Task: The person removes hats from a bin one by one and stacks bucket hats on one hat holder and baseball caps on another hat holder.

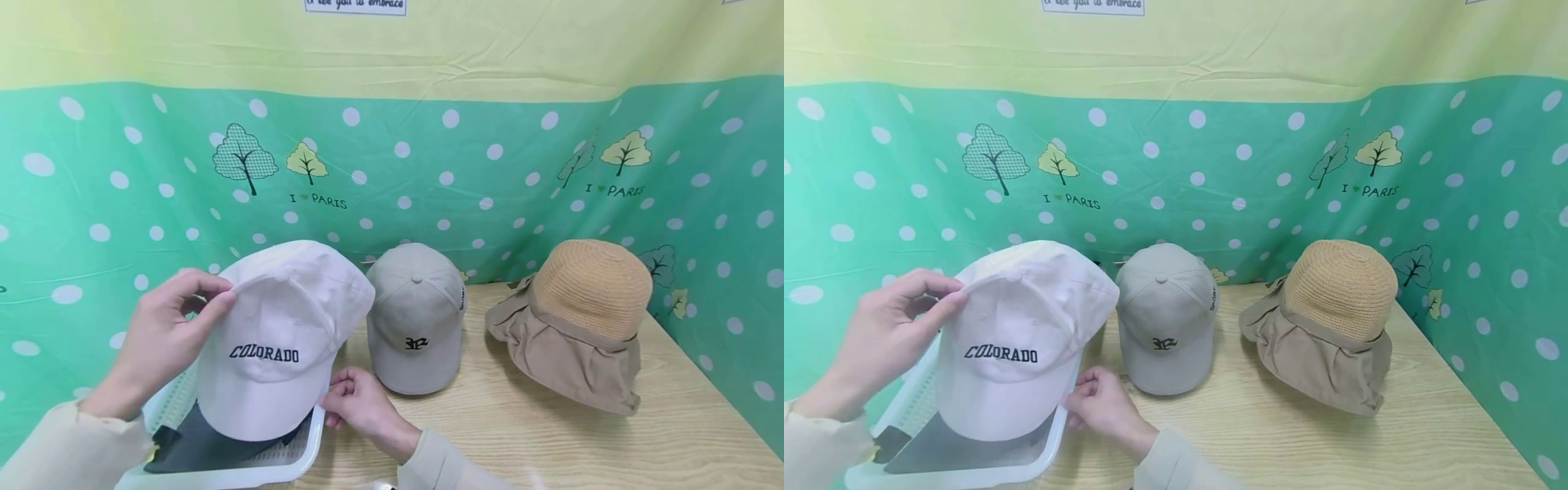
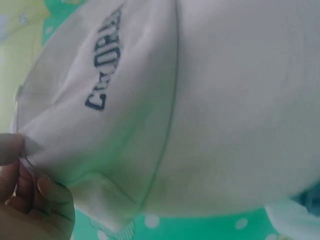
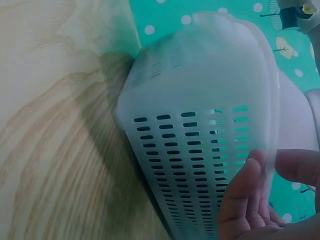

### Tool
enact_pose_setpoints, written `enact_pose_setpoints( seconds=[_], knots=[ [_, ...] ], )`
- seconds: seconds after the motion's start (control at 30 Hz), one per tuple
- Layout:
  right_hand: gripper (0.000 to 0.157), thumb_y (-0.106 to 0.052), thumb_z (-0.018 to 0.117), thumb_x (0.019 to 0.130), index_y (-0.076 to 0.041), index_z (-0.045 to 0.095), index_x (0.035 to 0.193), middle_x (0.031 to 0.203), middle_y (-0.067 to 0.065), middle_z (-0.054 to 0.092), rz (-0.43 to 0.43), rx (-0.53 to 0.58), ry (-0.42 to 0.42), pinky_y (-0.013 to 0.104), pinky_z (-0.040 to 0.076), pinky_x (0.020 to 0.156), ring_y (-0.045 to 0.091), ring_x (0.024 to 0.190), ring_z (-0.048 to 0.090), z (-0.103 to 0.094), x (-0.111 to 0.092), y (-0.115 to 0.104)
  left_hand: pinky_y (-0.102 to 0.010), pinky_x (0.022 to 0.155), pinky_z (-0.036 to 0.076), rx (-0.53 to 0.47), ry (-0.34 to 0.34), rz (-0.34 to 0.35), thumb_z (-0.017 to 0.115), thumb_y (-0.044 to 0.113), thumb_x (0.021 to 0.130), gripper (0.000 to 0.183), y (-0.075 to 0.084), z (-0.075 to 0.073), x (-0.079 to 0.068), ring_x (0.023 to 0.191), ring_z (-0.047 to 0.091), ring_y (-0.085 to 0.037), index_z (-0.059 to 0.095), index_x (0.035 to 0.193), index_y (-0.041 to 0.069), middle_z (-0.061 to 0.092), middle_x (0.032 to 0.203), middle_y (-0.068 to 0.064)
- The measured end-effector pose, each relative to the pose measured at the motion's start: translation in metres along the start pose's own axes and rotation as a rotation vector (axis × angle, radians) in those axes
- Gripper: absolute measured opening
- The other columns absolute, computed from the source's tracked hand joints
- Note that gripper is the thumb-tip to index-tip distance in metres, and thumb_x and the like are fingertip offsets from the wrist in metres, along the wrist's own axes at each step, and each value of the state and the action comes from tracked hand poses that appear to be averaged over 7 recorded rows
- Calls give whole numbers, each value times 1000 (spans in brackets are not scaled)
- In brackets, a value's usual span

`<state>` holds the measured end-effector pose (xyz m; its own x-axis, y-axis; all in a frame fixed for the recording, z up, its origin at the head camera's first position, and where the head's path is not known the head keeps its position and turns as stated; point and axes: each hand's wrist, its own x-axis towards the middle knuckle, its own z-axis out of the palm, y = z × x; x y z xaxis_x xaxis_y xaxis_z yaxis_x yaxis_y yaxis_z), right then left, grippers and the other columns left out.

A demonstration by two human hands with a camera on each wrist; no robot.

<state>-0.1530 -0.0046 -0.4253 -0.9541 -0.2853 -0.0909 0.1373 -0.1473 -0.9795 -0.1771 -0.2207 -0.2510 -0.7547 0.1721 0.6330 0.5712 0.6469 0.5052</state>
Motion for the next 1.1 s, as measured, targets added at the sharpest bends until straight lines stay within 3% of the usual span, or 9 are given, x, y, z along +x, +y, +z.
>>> enact_pose_setpoints(
  seconds=[0.13, 0.3, 0.5, 0.6, 0.83, 1.0, 1.1],
  knots=[
    [28, 6, 61, 79, 5, 53, 106, 88, 9, 59, -41, -30, 12, 26, 51, 57, 14, 67, 58, -6, -3, -5, -7, 70, 42, -8, 3, -56, 70, 1, 85, 9, 10, 2, -2, 80, 53, -4, 69, 92, 7, 61, 86, 6],
    [28, 4, 51, 76, 11, 54, 103, 87, 6, 58, -163, 9, -59, 27, 52, 67, 14, 74, 57, -14, -10, -12, -8, 66, 46, -51, 19, -121, 69, 3, 86, 8, 16, 5, -4, 79, 55, -5, 68, 94, 4, 60, 86, 5],
    [29, -8, 52, 94, 17, 52, 109, 90, 15, 64, -256, 126, -108, 25, 53, 71, 9, 80, 62, -18, -21, -15, -10, 63, 48, -62, 36, -200, 67, 7, 89, 9, 16, 13, -8, 78, 57, -3, 68, 96, 1, 61, 86, 6],
    [30, -9, 50, 98, 18, 50, 111, 94, 20, 64, -320, 167, -130, 23, 53, 70, 9, 81, 64, -21, -28, -16, -10, 61, 48, -47, 35, -235, 66, 9, 89, 12, 14, 16, -11, 76, 58, -1, 68, 98, 1, 61, 87, 8],
    [28, -5, 44, 100, 20, 45, 111, 94, 1, 66, -488, 223, -234, 23, 54, 72, 10, 84, 65, -36, -35, -32, -11, 62, 47, -31, 27, -291, 63, 12, 92, 17, 7, 22, -18, 75, 59, -1, 67, 106, 2, 62, 92, 9],
    [25, -3, 43, 100, 19, 46, 110, 97, 4, 68, -542, 181, -233, 27, 55, 73, 12, 86, 67, -51, -36, -45, -11, 66, 46, -47, 47, -301, 64, 12, 91, 16, 7, 29, -26, 80, 58, -2, 66, 105, 4, 60, 94, 12],
    [23, -4, 41, 101, 15, 48, 113, 102, 5, 68, -533, 184, -219, 30, 55, 76, 14, 90, 67, -60, -36, -52, -10, 68, 46, -70, 44, -316, 61, 11, 93, 15, 7, 36, -33, 80, 58, -2, 64, 105, 1, 62, 94, 4]
  ],
)
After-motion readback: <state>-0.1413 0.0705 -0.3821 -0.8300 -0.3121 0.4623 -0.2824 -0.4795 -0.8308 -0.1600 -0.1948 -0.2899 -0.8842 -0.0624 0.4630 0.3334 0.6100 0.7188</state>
